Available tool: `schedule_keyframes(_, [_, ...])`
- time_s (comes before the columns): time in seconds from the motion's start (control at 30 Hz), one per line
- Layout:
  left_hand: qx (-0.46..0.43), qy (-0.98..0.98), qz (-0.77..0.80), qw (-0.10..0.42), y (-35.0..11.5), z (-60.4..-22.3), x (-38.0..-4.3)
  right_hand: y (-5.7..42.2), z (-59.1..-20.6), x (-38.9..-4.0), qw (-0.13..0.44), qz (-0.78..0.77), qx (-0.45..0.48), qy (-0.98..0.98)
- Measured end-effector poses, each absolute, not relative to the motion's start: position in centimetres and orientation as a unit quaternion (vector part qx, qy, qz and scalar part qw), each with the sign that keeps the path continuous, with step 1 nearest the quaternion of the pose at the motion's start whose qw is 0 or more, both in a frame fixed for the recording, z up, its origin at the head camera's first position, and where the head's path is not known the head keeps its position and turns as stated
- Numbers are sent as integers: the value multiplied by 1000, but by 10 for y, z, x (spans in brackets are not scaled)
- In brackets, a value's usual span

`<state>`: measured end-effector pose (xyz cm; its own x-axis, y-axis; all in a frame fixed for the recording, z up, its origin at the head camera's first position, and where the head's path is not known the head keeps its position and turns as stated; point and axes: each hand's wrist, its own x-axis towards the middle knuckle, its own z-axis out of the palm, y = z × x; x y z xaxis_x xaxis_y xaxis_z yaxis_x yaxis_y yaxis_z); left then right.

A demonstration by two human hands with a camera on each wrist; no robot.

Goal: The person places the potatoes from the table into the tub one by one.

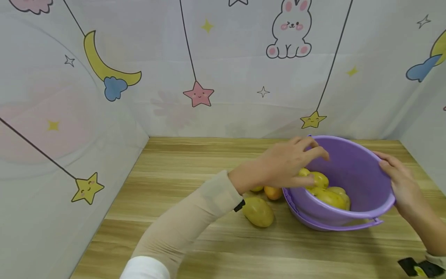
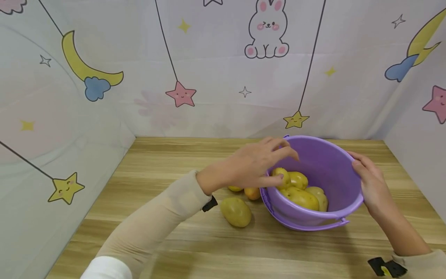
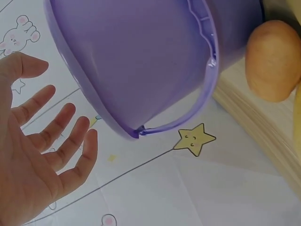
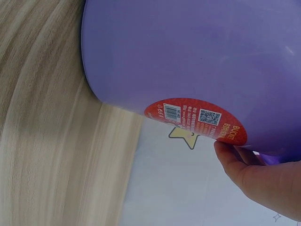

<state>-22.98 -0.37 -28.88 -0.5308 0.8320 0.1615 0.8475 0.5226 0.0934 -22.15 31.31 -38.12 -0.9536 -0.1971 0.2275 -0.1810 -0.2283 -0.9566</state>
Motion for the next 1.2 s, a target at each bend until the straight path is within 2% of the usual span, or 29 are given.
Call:
schedule_keyframes(0.33, [-448, -890, -84, 23, -22, -296, -241, 312, -382, -222, -1, -765, -149, 627])
schedule_keyframes(1.2, [-396, -908, -137, 14, -64, -315, -246, 310, -381, -212, 2, -775, -140, 616])
